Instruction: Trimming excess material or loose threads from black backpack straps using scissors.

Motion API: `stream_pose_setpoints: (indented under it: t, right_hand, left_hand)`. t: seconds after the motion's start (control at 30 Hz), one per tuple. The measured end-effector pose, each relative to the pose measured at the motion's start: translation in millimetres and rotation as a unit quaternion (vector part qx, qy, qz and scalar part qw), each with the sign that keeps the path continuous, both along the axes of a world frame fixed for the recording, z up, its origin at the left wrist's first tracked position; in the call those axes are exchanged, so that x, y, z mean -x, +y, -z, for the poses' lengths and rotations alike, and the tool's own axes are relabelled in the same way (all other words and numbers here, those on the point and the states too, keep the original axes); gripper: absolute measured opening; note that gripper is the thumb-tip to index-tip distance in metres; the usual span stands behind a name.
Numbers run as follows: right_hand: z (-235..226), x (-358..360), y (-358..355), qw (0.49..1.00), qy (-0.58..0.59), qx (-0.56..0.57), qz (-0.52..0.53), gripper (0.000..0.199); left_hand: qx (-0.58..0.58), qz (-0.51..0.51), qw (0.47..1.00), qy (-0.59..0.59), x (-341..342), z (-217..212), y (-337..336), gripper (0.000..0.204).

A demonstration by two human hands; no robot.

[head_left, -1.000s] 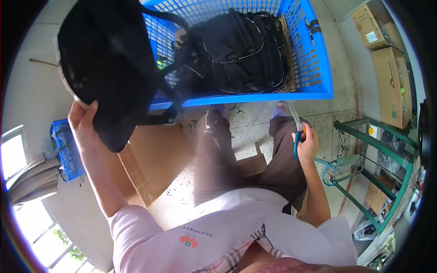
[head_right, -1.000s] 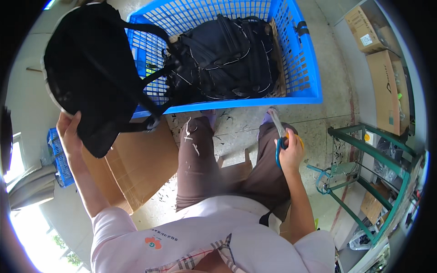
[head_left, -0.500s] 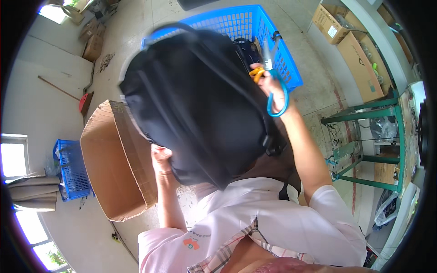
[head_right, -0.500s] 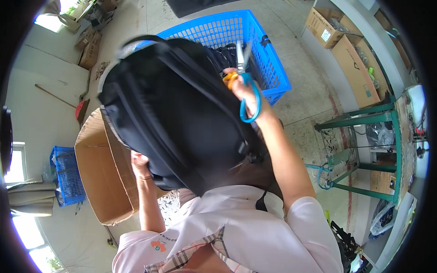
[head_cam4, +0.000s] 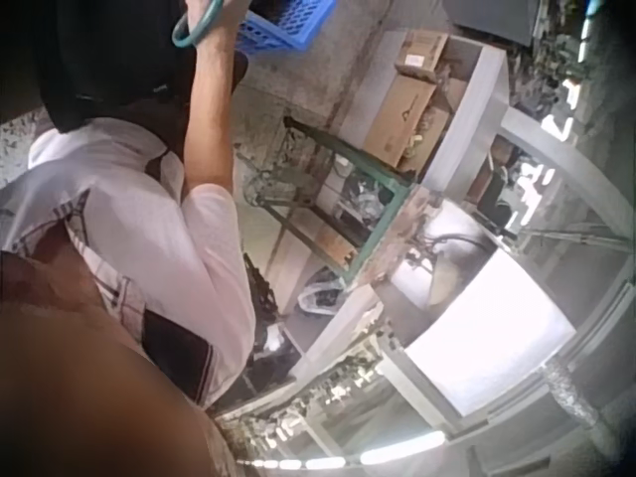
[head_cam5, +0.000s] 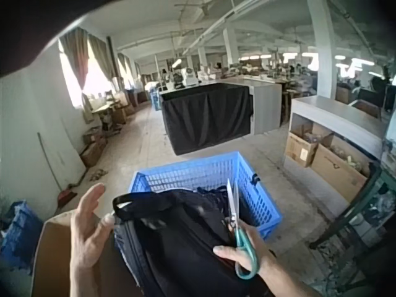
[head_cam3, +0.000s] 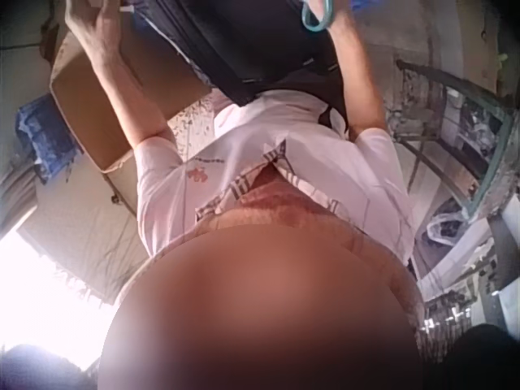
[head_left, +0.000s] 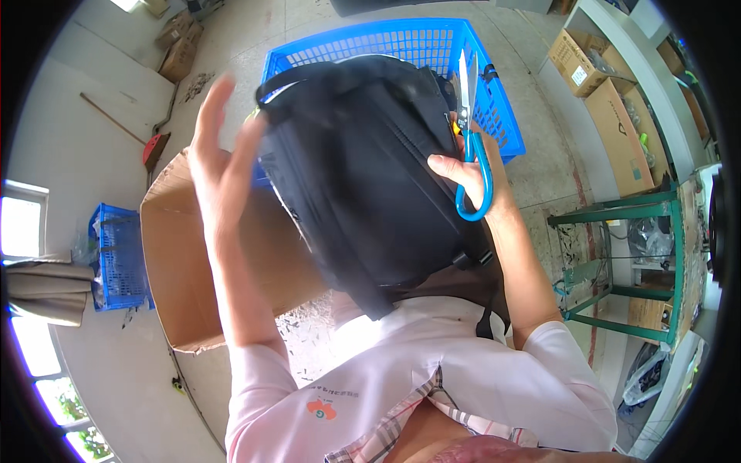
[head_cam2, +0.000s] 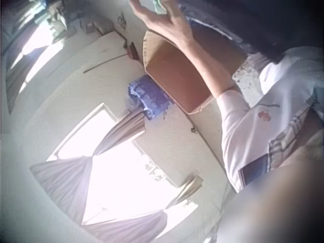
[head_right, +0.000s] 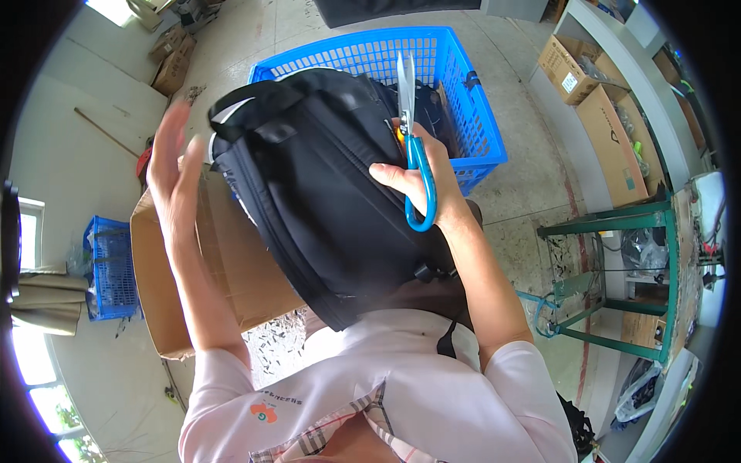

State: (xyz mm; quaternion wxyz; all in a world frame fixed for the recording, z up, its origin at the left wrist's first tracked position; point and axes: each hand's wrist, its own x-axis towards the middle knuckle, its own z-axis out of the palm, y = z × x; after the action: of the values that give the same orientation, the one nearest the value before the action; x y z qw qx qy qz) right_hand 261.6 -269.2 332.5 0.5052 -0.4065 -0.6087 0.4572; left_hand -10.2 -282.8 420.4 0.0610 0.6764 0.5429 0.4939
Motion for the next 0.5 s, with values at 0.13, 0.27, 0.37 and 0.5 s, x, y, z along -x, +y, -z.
stream_pose_setpoints:
  t: [0.13,0.27,0.37,0.5]
  right_hand:
    - [-22,11,-13,0.986,-0.096,-0.136,0.009,0.050]
    - [-20,2,-27,0.995,-0.066,-0.073,-0.008,0.054]
    - [-18,-1,-34,0.996,-0.056,-0.063,-0.012,0.056]
    - [-25,-13,-36,0.996,0.013,0.042,-0.079,0.049]
  left_hand:
    - [0.068,0.047,0.963,0.258,-37,-34,40,0.053]
    - [0.224,0.147,0.939,0.217,-27,-17,59,0.034]
    - [0.252,0.224,0.933,0.123,-23,2,58,0.027]
    - [0.237,0.251,0.938,-0.030,-16,18,54,0.017]
